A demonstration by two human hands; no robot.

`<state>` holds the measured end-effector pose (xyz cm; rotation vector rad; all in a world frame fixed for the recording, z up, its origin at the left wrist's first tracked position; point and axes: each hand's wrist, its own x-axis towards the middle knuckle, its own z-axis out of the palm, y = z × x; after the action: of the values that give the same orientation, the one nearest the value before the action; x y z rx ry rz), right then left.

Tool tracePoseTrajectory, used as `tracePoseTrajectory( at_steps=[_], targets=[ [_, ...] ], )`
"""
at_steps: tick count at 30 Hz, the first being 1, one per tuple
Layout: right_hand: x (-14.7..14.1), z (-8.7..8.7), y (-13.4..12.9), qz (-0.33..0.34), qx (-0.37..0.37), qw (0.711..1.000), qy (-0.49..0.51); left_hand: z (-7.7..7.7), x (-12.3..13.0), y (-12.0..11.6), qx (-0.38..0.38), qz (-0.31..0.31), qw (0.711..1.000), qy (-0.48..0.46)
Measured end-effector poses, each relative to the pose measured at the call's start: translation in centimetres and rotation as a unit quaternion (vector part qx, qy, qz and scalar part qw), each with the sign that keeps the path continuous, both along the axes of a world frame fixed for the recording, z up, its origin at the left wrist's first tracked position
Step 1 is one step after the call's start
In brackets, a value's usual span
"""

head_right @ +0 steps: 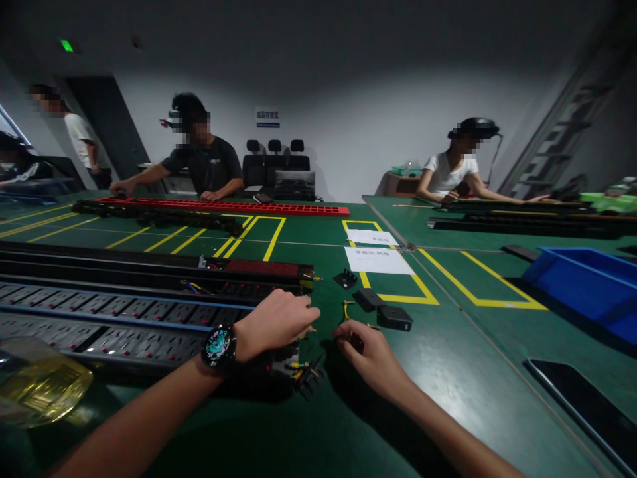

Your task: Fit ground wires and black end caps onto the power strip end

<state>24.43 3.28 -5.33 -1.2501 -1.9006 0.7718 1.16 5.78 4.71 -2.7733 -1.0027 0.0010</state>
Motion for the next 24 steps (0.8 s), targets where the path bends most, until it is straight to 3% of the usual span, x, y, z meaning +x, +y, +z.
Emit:
tracePoseTrajectory(
  at_steps=[5, 14, 24],
  targets=[
    [-0.1, 0.4, -0.1, -0.002, 0.007, 1.000, 0.001, -0.2, -0.7, 0.7, -0.004, -0.012, 1.000, -0.028],
    [-0.2, 0.6, -0.1, 0.004, 0.000, 1.000, 0.006, -1.2, -1.7, 2.8, -0.152, 0.003, 0.983, -0.105],
    [-0.2, 0.8, -0.3, 0.008, -0.002, 1.000, 0.001, -1.4, -1.3, 3.2, -0.184, 0.038, 0.975, -0.118]
  ],
)
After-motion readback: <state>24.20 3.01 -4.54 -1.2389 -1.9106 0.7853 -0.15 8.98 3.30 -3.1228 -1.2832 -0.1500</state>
